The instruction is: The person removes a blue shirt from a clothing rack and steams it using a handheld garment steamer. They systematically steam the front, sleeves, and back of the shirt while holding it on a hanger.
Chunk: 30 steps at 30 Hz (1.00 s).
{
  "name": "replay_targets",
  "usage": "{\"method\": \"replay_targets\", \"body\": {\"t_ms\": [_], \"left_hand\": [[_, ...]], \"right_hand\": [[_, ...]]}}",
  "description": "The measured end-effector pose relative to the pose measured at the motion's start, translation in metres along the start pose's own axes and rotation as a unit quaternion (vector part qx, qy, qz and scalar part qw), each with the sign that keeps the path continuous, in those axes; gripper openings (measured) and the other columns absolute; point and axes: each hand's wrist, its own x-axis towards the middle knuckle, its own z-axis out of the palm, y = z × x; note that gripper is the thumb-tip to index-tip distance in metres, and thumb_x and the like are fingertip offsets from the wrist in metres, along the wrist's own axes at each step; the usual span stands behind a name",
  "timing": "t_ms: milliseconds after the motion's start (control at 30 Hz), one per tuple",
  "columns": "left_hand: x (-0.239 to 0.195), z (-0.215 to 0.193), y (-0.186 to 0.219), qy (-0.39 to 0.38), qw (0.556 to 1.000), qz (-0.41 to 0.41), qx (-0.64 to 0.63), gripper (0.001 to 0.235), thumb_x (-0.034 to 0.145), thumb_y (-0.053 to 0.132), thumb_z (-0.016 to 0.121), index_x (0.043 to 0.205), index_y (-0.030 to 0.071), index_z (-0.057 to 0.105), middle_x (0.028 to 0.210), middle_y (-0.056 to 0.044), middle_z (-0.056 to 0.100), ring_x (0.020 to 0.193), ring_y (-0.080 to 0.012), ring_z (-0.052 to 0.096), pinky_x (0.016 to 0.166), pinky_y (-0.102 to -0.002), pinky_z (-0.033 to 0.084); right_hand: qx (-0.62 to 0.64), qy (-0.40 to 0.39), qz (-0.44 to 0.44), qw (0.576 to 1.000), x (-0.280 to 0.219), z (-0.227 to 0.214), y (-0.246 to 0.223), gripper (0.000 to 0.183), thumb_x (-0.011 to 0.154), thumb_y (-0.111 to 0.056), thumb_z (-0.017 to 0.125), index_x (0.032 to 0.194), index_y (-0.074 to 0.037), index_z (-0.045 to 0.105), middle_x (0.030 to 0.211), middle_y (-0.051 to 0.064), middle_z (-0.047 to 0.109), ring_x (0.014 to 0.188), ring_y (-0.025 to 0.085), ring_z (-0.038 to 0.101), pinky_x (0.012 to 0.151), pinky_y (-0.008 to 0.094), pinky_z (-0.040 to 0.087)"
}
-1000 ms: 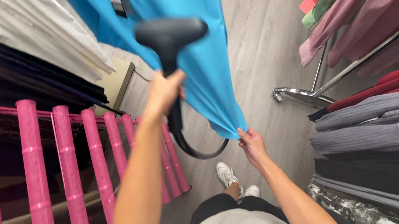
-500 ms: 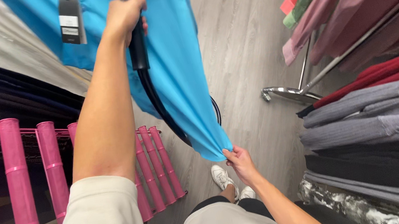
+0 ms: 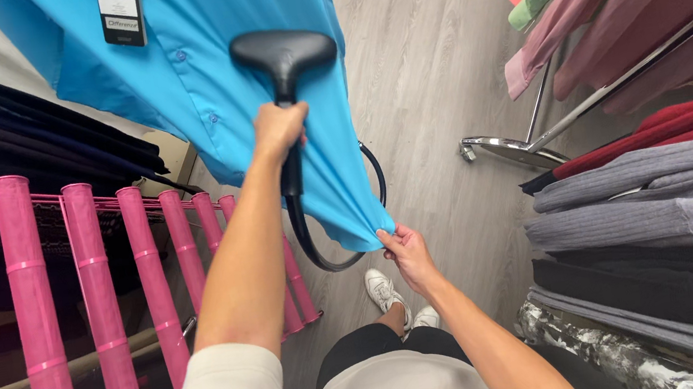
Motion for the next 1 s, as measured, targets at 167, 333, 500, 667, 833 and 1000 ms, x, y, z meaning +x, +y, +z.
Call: {"method": "replay_targets", "body": {"t_ms": [167, 333, 500, 667, 833, 1000], "left_hand": [[-0.047, 0.028, -0.028, -0.049, 0.997, -0.023, 0.054, 0.046, 0.077, 0.04, 0.071, 0.099, 0.001, 0.079, 0.099, -0.021, 0.079, 0.108, -0.0385, 0.075, 0.089, -0.052, 0.057], [-0.088, 0.051, -0.058, -0.105, 0.991, -0.042, 0.07, 0.046, 0.079, 0.04, 0.072, 0.101, 0.0, 0.079, 0.099, -0.021, 0.079, 0.11, -0.0393, 0.074, 0.093, -0.051, 0.057], [-0.113, 0.077, -0.107, -0.133, 0.986, -0.085, 0.061, 0.034, 0.078, 0.04, 0.072, 0.09, 0.009, 0.079, 0.062, -0.008, 0.072, 0.072, -0.0263, 0.078, 0.077, -0.041, 0.062], [-0.151, 0.079, -0.121, -0.173, 0.977, -0.096, 0.085, 0.033, 0.079, 0.044, 0.072, 0.082, 0.012, 0.078, 0.055, -0.006, 0.069, 0.072, -0.0268, 0.079, 0.075, -0.038, 0.061], [-0.178, 0.075, -0.122, -0.164, 0.978, -0.115, 0.064, 0.031, 0.078, 0.038, 0.073, 0.091, 0.011, 0.081, 0.075, -0.011, 0.077, 0.079, -0.028, 0.077, 0.078, -0.039, 0.062], [-0.166, 0.053, -0.12, -0.122, 0.988, -0.093, 0.03, 0.025, 0.074, 0.035, 0.072, 0.069, 0.011, 0.075, 0.049, -0.007, 0.065, 0.061, -0.025, 0.075, 0.065, -0.034, 0.058]], "right_hand": [[-0.003, 0.012, 0.005, 1.0, 0.014, -0.004, 0.005, 0.016, 0.098, -0.014, 0.079, 0.111, -0.007, 0.072, 0.081, 0.0, 0.077, 0.072, 0.005, 0.073, 0.057, 0.014, 0.054], [0.005, 0.029, 0.013, 0.999, 0.022, -0.01, 0.006, 0.017, 0.099, -0.016, 0.079, 0.112, -0.009, 0.071, 0.082, -0.001, 0.077, 0.073, 0.006, 0.075, 0.059, 0.014, 0.054], [0.004, 0.042, 0.021, 0.999, 0.024, -0.014, 0.004, 0.019, 0.099, -0.018, 0.079, 0.115, -0.01, 0.071, 0.083, -0.001, 0.078, 0.075, 0.006, 0.076, 0.06, 0.014, 0.054], [0.004, 0.049, 0.02, 0.999, 0.027, -0.017, 0.005, 0.019, 0.1, -0.018, 0.079, 0.115, -0.01, 0.07, 0.085, -0.001, 0.079, 0.076, 0.006, 0.076, 0.061, 0.014, 0.053], [-0.007, 0.053, 0.017, 0.998, 0.03, -0.024, 0.011, 0.017, 0.099, -0.018, 0.079, 0.112, -0.011, 0.07, 0.083, -0.003, 0.077, 0.075, 0.005, 0.074, 0.06, 0.013, 0.051], [0.005, 0.054, 0.011, 0.998, 0.028, -0.024, 0.011, 0.014, 0.099, -0.018, 0.079, 0.109, -0.013, 0.07, 0.08, -0.005, 0.076, 0.072, 0.004, 0.071, 0.059, 0.013, 0.05]]}}
